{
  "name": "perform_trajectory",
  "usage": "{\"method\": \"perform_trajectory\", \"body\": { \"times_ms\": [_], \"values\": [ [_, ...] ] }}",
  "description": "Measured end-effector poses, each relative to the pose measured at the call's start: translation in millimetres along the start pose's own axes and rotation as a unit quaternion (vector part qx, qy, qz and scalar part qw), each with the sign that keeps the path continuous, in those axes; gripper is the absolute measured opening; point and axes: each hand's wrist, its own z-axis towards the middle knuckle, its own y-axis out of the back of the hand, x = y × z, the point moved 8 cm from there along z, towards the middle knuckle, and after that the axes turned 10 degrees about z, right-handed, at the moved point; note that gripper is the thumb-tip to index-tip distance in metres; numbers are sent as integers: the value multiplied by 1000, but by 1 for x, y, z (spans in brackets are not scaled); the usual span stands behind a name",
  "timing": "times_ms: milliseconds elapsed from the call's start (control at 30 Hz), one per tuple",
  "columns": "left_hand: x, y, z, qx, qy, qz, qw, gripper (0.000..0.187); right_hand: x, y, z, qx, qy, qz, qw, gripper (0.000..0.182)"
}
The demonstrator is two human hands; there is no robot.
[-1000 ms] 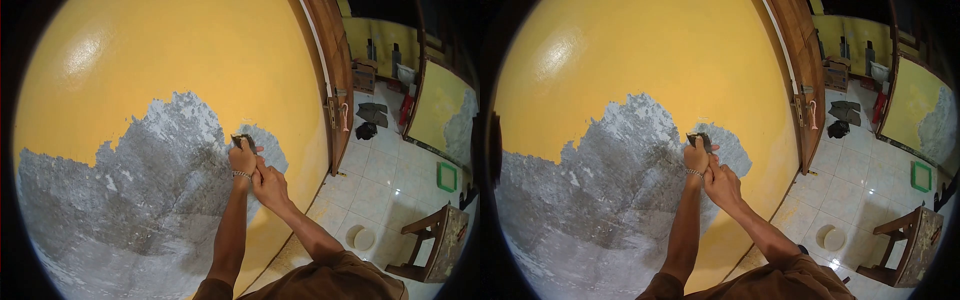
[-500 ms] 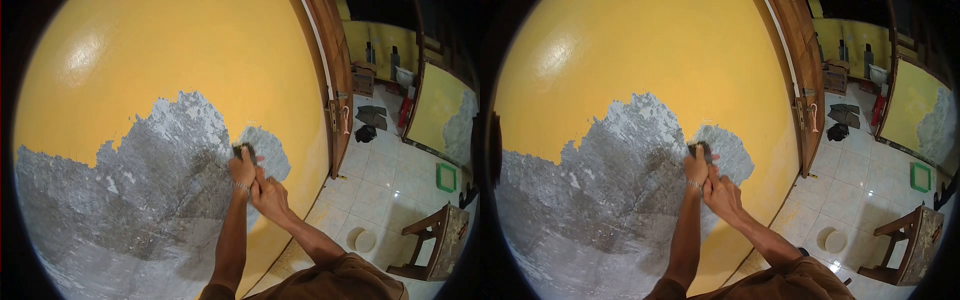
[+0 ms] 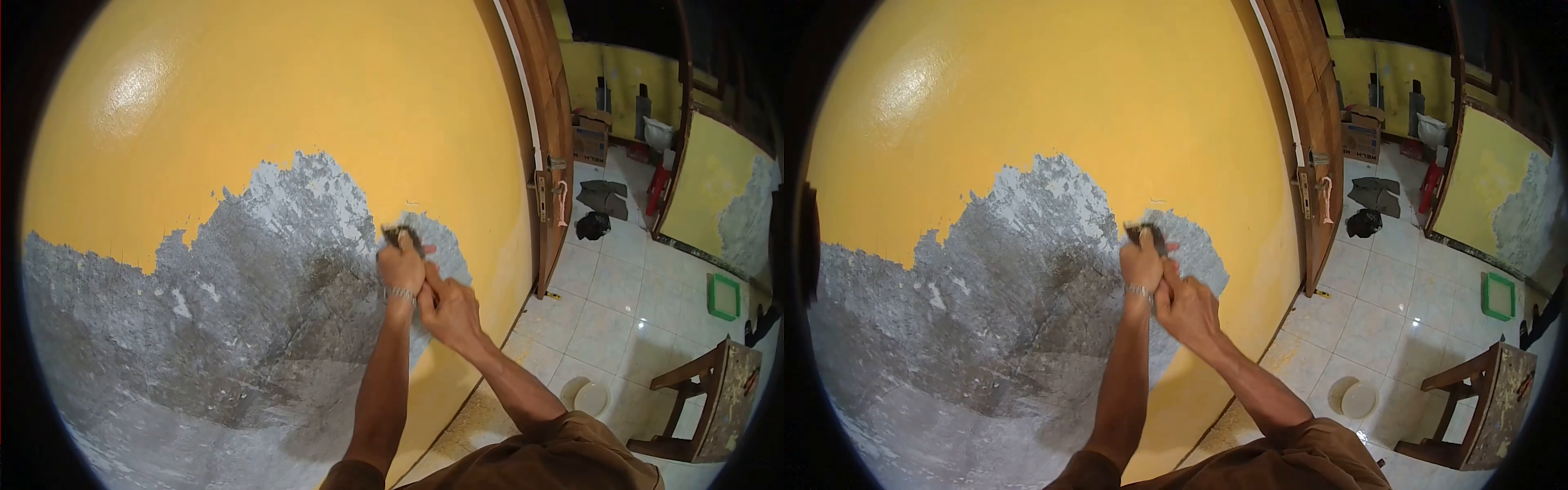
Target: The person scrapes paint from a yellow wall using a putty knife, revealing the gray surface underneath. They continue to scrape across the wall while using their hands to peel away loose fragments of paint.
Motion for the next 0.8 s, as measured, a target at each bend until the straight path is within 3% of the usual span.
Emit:
{"method": "perform_trajectory", "body": {
  "times_ms": [67, 200, 233, 433, 533, 633, 800],
  "values": [
    [8, 5, -9, -6, -4, 11, 1000, 46, 2, -8, -24, 39, 15, -36, 998, 43],
    [10, 3, -2, -4, 21, -44, 999, 43, -1, -6, -13, 2, -11, -20, 1000, 42],
    [10, 3, -3, -7, 16, -50, 999, 42, -4, -5, -9, 30, -36, -20, 999, 41],
    [7, 6, -6, -13, 30, -53, 998, 40, 1, -10, -13, 1, 1, -29, 1000, 43],
    [8, 4, -8, -21, 18, -64, 998, 42, -1, -4, -6, 28, -43, 12, 999, 44],
    [13, 15, -18, -29, 27, -33, 999, 43, -2, -10, -19, 23, -20, 1, 1000, 42],
    [-21, 3, 1, -15, 18, -12, 1000, 44, 10, 3, 13, 12, -50, 37, 998, 41]
  ]
}}
